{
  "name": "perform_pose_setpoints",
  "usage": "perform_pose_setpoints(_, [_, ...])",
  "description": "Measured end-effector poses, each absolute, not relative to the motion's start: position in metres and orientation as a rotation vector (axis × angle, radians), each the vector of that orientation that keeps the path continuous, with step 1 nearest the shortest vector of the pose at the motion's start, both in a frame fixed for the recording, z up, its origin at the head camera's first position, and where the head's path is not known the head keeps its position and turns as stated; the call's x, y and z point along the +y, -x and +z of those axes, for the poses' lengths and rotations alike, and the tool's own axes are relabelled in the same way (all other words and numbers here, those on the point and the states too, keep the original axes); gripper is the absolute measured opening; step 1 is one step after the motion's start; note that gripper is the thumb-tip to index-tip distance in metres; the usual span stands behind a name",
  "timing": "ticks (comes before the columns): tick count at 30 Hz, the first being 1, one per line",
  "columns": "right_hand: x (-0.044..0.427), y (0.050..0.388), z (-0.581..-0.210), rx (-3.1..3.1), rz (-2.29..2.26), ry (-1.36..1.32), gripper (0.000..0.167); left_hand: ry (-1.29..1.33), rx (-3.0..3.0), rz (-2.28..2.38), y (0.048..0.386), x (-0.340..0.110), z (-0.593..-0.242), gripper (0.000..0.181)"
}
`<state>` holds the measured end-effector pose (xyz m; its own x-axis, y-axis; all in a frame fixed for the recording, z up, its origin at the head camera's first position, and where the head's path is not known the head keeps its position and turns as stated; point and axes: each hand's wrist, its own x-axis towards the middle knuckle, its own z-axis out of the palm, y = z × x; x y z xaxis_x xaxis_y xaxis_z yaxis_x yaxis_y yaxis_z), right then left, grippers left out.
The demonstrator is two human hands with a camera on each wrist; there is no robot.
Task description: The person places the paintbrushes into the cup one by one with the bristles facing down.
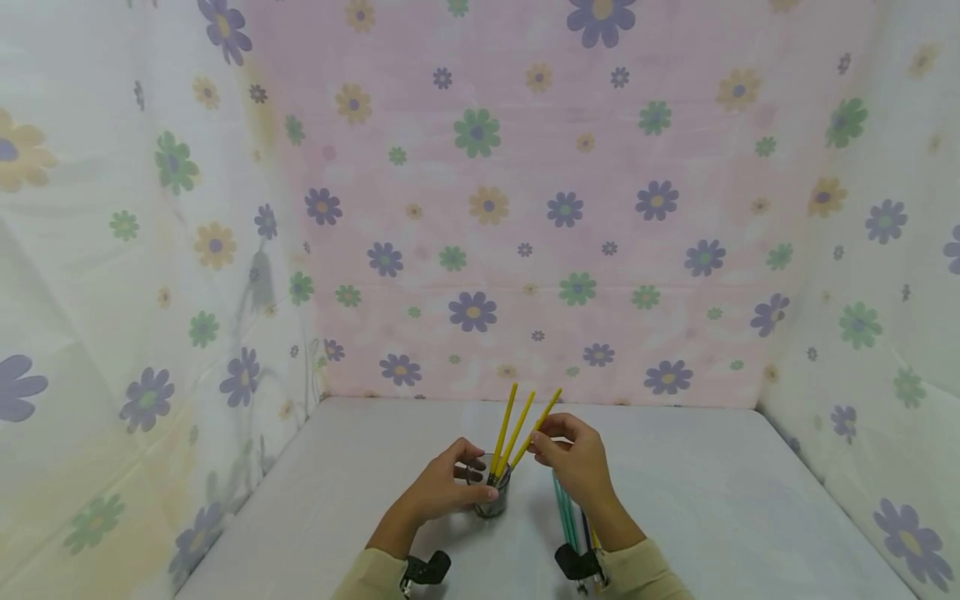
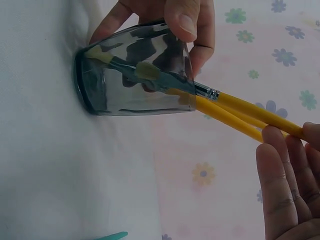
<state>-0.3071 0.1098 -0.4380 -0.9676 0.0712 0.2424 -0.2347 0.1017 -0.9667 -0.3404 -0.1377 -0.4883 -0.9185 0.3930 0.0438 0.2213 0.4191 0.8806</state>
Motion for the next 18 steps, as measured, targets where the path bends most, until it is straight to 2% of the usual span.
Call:
perform_pose_setpoints(11, [0.1, 0.31, -0.453, -2.251, 1.926, -0.215, 0.018, -0.542, 2.494, 1.528, 0.339, -0.137, -0.488, 0.064])
perform_pose_setpoints(18, [0.097, 0.312, -0.459, -2.297, 1.897, -0.232, 0.024, -0.526, 2.492, 1.522, 0.338, -0.136, -0.486, 0.063])
